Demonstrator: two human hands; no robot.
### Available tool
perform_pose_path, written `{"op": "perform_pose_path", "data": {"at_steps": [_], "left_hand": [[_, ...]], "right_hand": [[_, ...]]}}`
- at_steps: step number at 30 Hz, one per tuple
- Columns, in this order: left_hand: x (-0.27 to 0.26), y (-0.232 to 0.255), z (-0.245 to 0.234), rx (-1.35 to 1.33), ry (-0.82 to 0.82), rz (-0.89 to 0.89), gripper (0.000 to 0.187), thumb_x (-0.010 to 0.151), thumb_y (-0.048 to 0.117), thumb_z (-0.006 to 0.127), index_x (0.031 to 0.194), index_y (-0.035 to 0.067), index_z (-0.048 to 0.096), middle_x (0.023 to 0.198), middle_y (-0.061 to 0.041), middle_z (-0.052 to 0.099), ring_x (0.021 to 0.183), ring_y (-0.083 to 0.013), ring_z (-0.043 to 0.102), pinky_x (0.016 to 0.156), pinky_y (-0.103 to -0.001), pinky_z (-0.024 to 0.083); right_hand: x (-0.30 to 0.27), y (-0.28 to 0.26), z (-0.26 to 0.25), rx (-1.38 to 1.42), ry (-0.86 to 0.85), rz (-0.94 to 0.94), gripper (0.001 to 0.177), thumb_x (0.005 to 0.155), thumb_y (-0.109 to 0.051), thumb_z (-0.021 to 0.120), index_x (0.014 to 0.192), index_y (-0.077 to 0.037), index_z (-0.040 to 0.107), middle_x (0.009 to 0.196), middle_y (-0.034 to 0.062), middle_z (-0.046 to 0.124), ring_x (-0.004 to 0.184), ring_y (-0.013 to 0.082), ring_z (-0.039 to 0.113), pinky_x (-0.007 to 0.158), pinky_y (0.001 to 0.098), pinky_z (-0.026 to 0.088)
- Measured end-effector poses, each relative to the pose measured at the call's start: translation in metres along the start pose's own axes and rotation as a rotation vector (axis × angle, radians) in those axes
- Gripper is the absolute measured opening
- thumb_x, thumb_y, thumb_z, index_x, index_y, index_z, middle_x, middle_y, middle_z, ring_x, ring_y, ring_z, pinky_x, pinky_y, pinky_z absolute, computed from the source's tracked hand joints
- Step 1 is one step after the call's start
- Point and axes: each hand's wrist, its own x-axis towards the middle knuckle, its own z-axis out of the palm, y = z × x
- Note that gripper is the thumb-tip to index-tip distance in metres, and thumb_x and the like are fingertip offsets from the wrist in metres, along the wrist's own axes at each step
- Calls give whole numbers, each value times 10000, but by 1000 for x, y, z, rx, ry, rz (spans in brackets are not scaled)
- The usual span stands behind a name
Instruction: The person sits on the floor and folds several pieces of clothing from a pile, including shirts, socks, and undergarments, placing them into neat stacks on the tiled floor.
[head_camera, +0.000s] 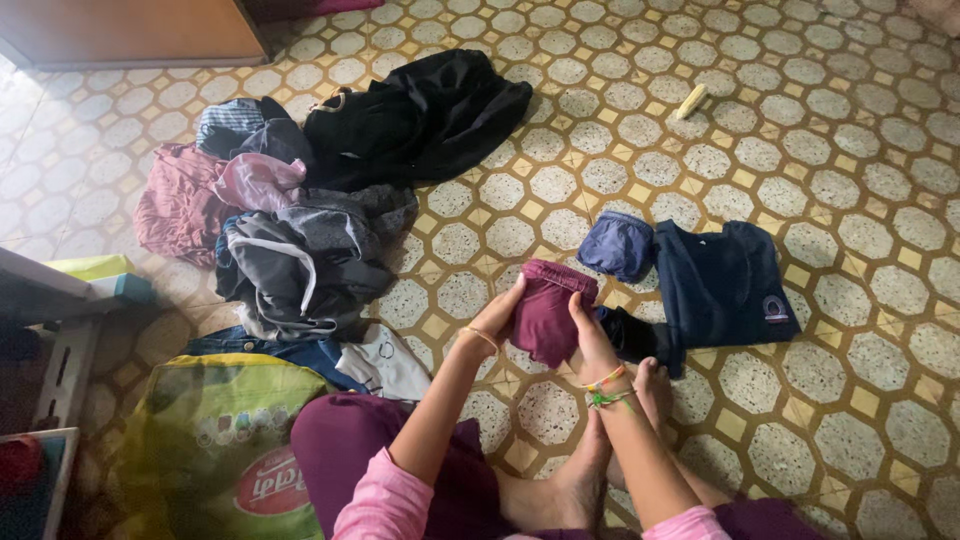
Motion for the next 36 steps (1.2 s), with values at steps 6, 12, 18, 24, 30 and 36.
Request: {"op": "perform_pose_path", "data": {"at_steps": [6, 12, 18, 24, 30, 36], "left_hand": [[6, -13, 4, 170, 59, 136, 559, 903, 424, 764, 1176, -59, 695, 1043, -133, 757, 849, -164, 719, 758, -304, 585], [25, -37, 8, 77, 226, 49, 550, 886, 444, 749, 1116, -55, 716, 997, -134, 755, 792, -180, 725, 724, -308, 593], [72, -63, -28, 631, 255, -64, 769, 949, 711, 500, 1272, 41, 695, 1200, -169, 740, 1094, -273, 695, 973, -404, 528], [82, -70, -83, 1518, 472, -215, 1121, 823, 711, 697, 1622, 196, 104, 1663, -246, -63, 1492, -569, -103, 1024, -874, 134], [98, -111, -111, 1609, 505, -214, 1235, 788, 678, 737, 1646, 279, -57, 1698, -230, -193, 1483, -606, -215, 974, -928, 64], [108, -103, -109, 1558, 466, -318, 1240, 788, 684, 728, 1645, 295, -80, 1696, -217, -226, 1475, -583, -275, 963, -943, 33]], "right_hand": [[35, 19, -52, -835, 294, -297, 823, 991, -679, 551, 1328, 65, 655, 1222, 229, 738, 1071, 280, 693, 949, 382, 550], [47, 15, -68, -578, 241, -128, 907, 969, -703, 560, 1460, 52, 450, 1468, 212, 492, 1321, 286, 480, 1068, 414, 394], [58, 4, -73, -317, 247, -33, 801, 857, -610, 681, 1378, -11, 579, 1391, 89, 622, 1262, 194, 571, 1062, 345, 446], [127, -50, -96, -371, 401, -295, 652, 908, -535, 691, 1276, 0, 627, 1265, 76, 667, 1144, 177, 601, 975, 346, 491], [228, -77, -150, -678, 488, -535, 659, 919, -507, 726, 1284, 27, 600, 1252, 180, 647, 1143, 306, 604, 978, 409, 496], [250, -39, -170, -1260, 810, -745, 720, 937, -433, 754, 1366, 81, 489, 1323, 330, 579, 1228, 483, 559, 1046, 492, 459]]}}
